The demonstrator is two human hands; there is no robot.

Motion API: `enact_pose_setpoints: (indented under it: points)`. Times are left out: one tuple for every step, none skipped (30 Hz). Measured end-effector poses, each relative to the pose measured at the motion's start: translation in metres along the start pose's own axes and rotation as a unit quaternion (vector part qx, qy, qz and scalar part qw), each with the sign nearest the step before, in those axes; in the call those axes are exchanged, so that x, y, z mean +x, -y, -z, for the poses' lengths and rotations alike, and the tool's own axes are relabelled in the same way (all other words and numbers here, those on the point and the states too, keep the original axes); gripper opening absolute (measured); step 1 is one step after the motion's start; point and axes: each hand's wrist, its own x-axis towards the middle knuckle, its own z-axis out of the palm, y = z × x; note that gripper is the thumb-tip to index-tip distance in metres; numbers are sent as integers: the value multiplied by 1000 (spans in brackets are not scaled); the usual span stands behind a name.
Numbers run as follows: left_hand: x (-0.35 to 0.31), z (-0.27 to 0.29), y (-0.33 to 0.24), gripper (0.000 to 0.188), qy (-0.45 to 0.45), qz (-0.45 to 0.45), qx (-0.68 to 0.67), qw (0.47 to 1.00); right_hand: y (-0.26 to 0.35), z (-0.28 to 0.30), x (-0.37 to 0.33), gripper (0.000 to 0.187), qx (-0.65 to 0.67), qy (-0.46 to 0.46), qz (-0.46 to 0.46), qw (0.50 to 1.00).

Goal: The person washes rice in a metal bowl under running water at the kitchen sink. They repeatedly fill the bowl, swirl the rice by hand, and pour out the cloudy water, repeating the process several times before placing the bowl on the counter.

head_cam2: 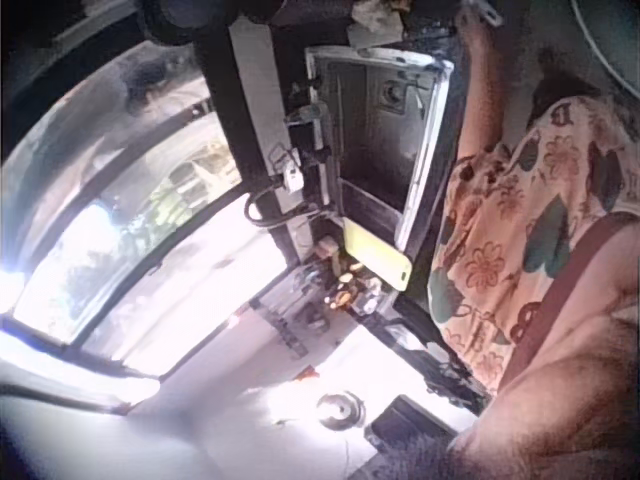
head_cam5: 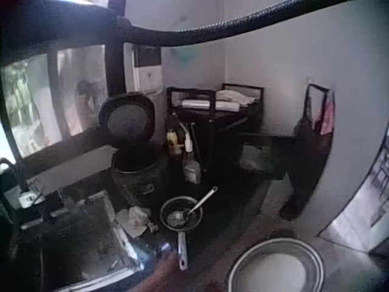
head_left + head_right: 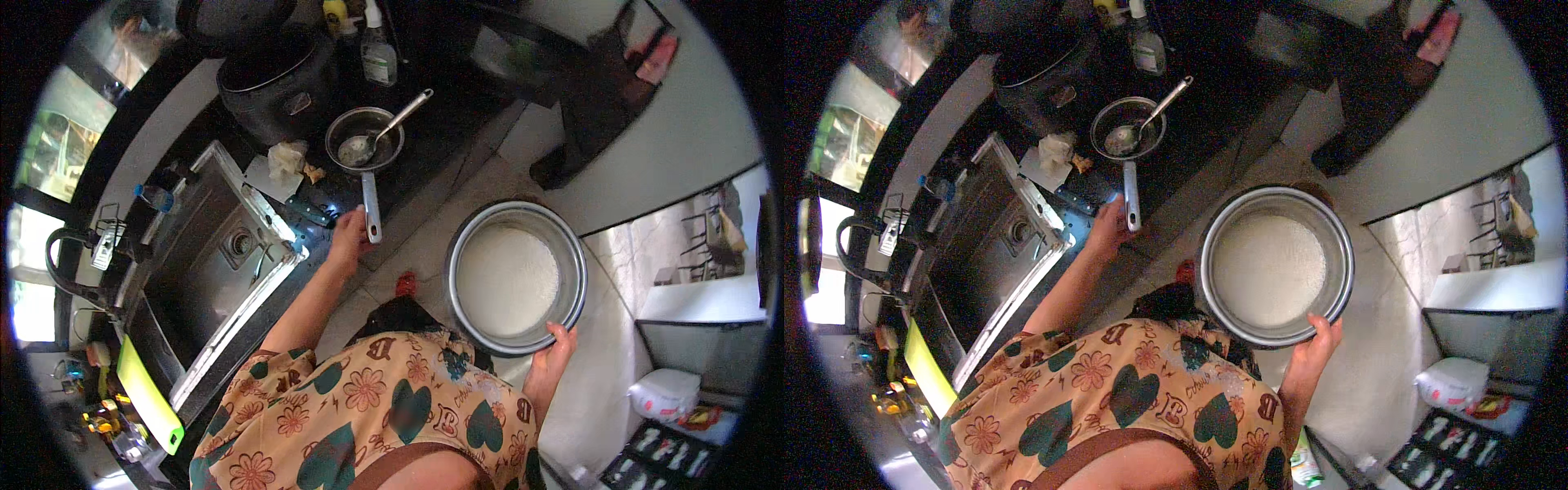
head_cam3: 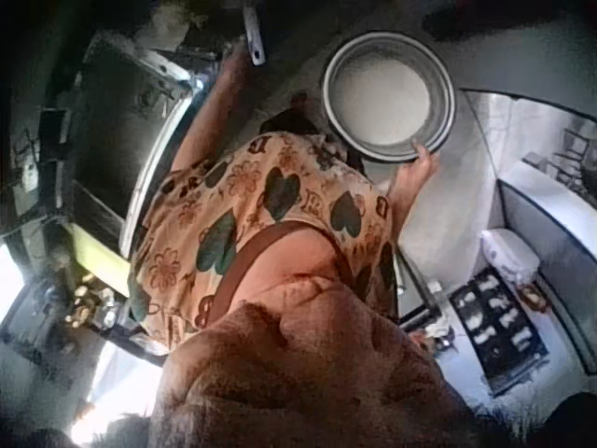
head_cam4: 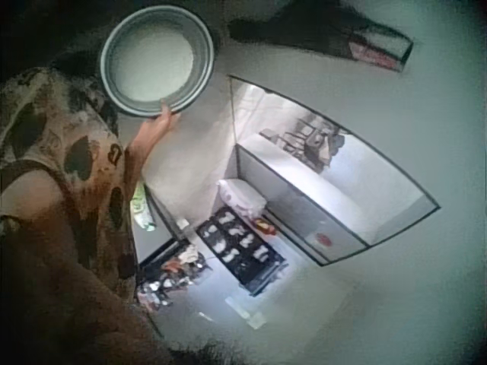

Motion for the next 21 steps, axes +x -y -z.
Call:
enact_pose_setpoints:
  points:
    - [-6,-7,6,38,24,18,-28,999,4,3,7,42,-5,6,-4,1000]
    - [-16,-20,10,38,47,39,-54,997,4,8,20,42,-11,9,-11,1000]
    - [-22,-30,14,38,70,57,-81,993,0,14,34,42,-16,14,-16,1000]
    - [-24,-34,19,33,45,61,-80,994,-5,18,51,43,-4,23,3,1000]
    - [-28,-35,23,31,34,59,-49,996,-4,15,56,44,-9,20,5,1000]
    - [-35,-34,27,29,20,62,-22,998,-3,8,63,45,-19,17,4,1000]
    - [-44,-34,28,28,7,66,6,998,-2,1,70,46,-30,15,3,999]
    - [-53,-34,17,27,-12,59,20,998,-3,-9,79,45,-25,13,-2,1000]
    - [-60,-30,8,26,-11,52,57,997,-2,-19,90,44,-19,12,-10,1000]
    - [-66,-24,2,26,-10,46,94,994,-1,-28,102,43,-15,11,-18,1000]
    - [-70,-17,0,26,-8,41,131,991,0,-35,114,42,-10,10,-26,1000]
    - [-74,-11,4,24,-16,28,127,991,-1,-38,125,40,-8,13,-44,999]
    - [-80,-5,6,24,-27,31,125,991,-4,-47,135,40,-14,18,-47,999]
    - [-88,1,5,24,-40,34,129,990,-9,-56,145,41,-15,22,-53,998]
    - [-92,5,6,24,-44,35,126,990,-11,-61,156,41,-20,24,-50,998]
    - [-99,7,3,26,-47,52,123,990,-28,-41,178,36,-76,144,25,986]
    - [-104,11,2,25,-50,59,135,988,-22,-56,177,39,-59,122,-7,991]
    - [-109,15,2,25,-50,65,146,986,-12,-81,169,42,-43,99,-36,994]
    - [-114,18,0,24,-50,72,158,984,-7,-99,164,45,-27,74,-67,995]
    - [-120,21,-2,23,-69,77,149,983,-10,-107,164,46,-15,58,-89,994]
    - [-125,25,-1,23,-68,86,163,980,-11,-112,168,46,-18,70,-103,992]
